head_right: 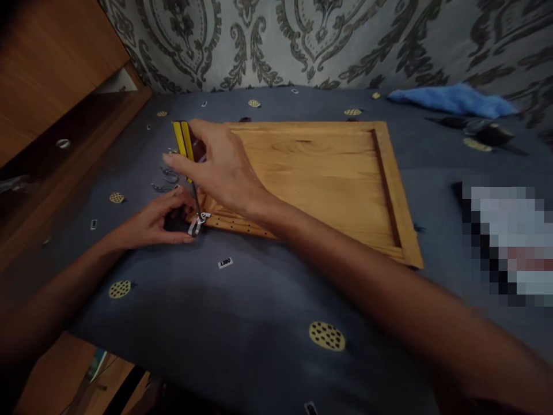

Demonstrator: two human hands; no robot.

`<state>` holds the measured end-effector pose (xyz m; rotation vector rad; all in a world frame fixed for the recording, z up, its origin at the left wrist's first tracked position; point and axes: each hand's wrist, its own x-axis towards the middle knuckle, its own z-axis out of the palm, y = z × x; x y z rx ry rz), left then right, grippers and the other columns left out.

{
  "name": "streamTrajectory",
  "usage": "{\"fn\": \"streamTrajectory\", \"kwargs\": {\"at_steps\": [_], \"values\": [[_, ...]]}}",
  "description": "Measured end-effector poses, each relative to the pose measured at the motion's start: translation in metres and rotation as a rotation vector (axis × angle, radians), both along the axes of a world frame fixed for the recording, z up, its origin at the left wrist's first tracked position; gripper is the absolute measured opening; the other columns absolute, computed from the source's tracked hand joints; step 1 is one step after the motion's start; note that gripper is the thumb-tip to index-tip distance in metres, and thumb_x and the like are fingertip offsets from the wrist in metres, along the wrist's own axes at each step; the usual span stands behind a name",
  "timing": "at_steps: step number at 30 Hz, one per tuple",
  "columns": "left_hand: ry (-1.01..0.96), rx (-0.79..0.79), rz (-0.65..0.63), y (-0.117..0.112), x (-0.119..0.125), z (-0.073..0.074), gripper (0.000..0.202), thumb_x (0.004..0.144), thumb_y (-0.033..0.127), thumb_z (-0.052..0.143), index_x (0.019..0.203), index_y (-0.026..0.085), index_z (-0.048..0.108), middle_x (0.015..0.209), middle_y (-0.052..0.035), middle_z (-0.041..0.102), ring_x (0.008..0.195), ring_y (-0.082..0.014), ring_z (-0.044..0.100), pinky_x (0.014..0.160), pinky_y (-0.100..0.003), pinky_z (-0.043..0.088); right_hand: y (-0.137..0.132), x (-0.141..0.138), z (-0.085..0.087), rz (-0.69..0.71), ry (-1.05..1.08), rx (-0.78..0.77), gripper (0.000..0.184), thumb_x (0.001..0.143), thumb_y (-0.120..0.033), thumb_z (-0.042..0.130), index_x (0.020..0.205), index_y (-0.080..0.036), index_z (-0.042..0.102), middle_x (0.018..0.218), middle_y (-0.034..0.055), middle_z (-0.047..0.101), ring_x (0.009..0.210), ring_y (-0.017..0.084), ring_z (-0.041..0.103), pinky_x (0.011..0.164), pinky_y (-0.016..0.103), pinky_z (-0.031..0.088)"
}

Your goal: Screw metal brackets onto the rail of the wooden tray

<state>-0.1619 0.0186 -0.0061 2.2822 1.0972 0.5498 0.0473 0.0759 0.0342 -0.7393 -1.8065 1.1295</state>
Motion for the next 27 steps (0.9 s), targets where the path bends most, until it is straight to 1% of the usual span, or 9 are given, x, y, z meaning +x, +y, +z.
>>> {"fn": "streamTrajectory", "kwargs": {"at_steps": [2,4,6,9,15,18,21,24,27], "values": [[0.002,-0.008,0.007,0.000,0.001,0.001,0.046,0.089,0.061,0.074,0.104,0.019,0.062,0.093,-0.0014,0.054,0.084,-0.0187,0.049,0.076,-0.029,0.044,-0.001,0.003,0.004,0.098,0.028,-0.033,0.029,0.095,-0.034,0.074,0.080,-0.021,0.052,0.081,-0.0024,0.062,0.057,0.009,0.055,0.049,0.024,0.046],[0.002,-0.013,0.009,0.000,0.003,0.002,0.045,0.089,0.062,0.073,0.097,0.019,0.061,0.091,-0.0011,0.052,0.084,-0.0188,0.048,0.076,-0.029,0.043,-0.004,0.006,0.010,0.151,0.075,-0.020,0.036,0.096,-0.043,0.072,0.078,-0.021,0.049,0.080,-0.0024,0.062,0.052,0.008,0.056,0.047,0.025,0.046],[-0.007,-0.017,0.005,0.000,0.003,0.003,0.044,0.089,0.061,0.074,0.092,0.019,0.059,0.089,-0.0006,0.051,0.084,-0.0190,0.048,0.076,-0.029,0.043,-0.006,0.009,0.016,0.126,0.140,0.036,0.043,0.096,-0.052,0.071,0.076,-0.021,0.047,0.079,-0.0015,0.062,0.051,0.009,0.057,0.046,0.027,0.046],[-0.032,-0.032,0.001,0.001,0.003,0.002,0.042,0.087,0.057,0.076,0.095,0.019,0.059,0.089,-0.0004,0.051,0.084,-0.0188,0.049,0.077,-0.030,0.043,-0.009,0.012,0.021,0.086,0.162,0.110,0.049,0.093,-0.059,0.071,0.076,-0.021,0.045,0.080,0.0003,0.062,0.051,0.009,0.058,0.046,0.029,0.043],[-0.026,-0.050,0.013,0.001,0.000,-0.001,0.043,0.086,0.056,0.078,0.103,0.020,0.062,0.093,-0.0012,0.052,0.085,-0.0188,0.050,0.077,-0.030,0.046,-0.012,0.011,0.010,0.058,0.026,0.139,0.053,0.093,-0.070,0.064,0.080,-0.022,0.045,0.083,0.0004,0.060,0.062,0.011,0.054,0.053,0.027,0.045],[-0.026,-0.056,0.017,0.001,0.000,-0.001,0.043,0.086,0.055,0.078,0.105,0.020,0.062,0.094,-0.0013,0.052,0.085,-0.0185,0.050,0.078,-0.030,0.046,-0.012,0.010,0.004,0.073,0.035,0.141,0.053,0.093,-0.071,0.062,0.079,-0.023,0.044,0.082,0.0007,0.057,0.070,0.013,0.054,0.057,0.027,0.046],[-0.019,-0.040,0.010,0.001,0.001,0.000,0.042,0.086,0.053,0.078,0.105,0.020,0.062,0.093,-0.0011,0.052,0.085,-0.0184,0.050,0.078,-0.031,0.045,-0.011,0.009,0.002,0.084,0.028,0.171,0.051,0.094,-0.069,0.061,0.079,-0.023,0.043,0.082,0.0005,0.054,0.077,0.015,0.055,0.061,0.027,0.047],[-0.014,-0.028,0.005,0.001,0.001,0.000,0.042,0.087,0.054,0.078,0.106,0.020,0.063,0.093,-0.0012,0.053,0.085,-0.0190,0.051,0.078,-0.031,0.044,-0.011,0.008,0.001,0.097,0.012,0.186,0.049,0.095,-0.067,0.061,0.080,-0.024,0.043,0.079,-0.0003,0.052,0.076,0.015,0.055,0.060,0.026,0.047],[0.000,-0.024,0.008,0.001,0.001,0.000,0.043,0.087,0.056,0.077,0.106,0.020,0.064,0.092,-0.0016,0.054,0.086,-0.0196,0.051,0.078,-0.032,0.045,-0.012,0.008,0.000,0.109,0.011,0.159,0.047,0.096,-0.064,0.061,0.081,-0.023,0.044,0.078,-0.0003,0.052,0.076,0.015,0.057,0.060,0.026,0.048]]}}
